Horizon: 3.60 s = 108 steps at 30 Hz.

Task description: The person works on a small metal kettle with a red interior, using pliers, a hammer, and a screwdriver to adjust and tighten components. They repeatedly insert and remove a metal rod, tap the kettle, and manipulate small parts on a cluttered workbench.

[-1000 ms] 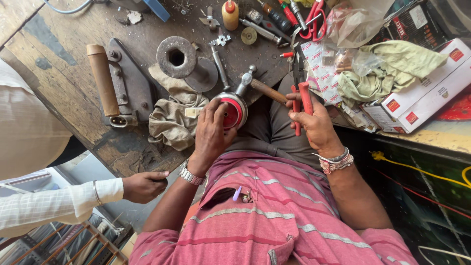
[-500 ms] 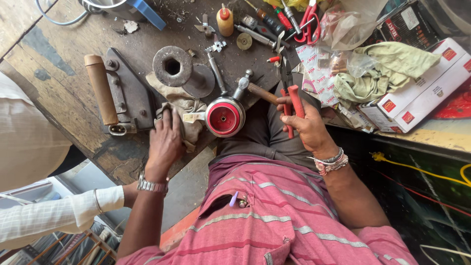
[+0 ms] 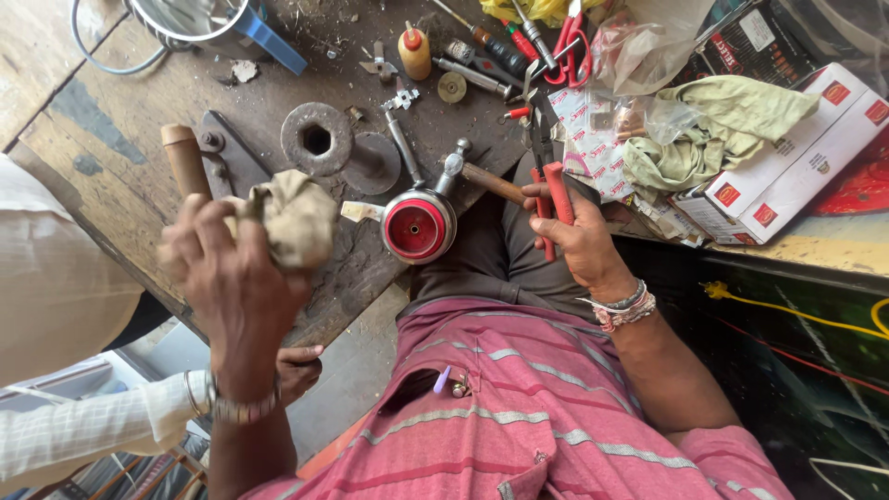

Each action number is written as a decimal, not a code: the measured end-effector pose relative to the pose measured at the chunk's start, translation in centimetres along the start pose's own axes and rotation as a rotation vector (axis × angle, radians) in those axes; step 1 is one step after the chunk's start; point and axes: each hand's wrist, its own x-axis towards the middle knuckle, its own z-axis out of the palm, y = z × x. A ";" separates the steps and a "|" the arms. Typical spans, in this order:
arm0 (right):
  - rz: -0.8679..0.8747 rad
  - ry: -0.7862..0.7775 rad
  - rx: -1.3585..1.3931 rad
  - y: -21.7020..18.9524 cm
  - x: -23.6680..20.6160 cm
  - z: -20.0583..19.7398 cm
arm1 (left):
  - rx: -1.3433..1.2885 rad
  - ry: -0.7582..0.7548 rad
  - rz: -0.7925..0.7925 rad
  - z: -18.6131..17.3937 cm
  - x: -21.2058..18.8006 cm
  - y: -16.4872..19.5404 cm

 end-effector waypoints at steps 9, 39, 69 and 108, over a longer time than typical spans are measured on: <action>-0.574 0.129 -1.214 -4.0 -1.4 1.6 | -2.803 -0.386 -0.739 10.6 6.2 14.2; -0.742 -0.056 -1.820 -11.7 -1.4 0.4 | -2.606 -0.595 -0.541 16.5 10.2 17.1; -0.025 -0.026 0.048 1.0 0.3 -3.2 | 0.104 -0.396 -0.222 4.9 -0.5 2.0; -0.564 0.056 -0.968 -3.3 1.6 1.1 | -2.525 -0.658 -0.736 11.0 5.0 17.8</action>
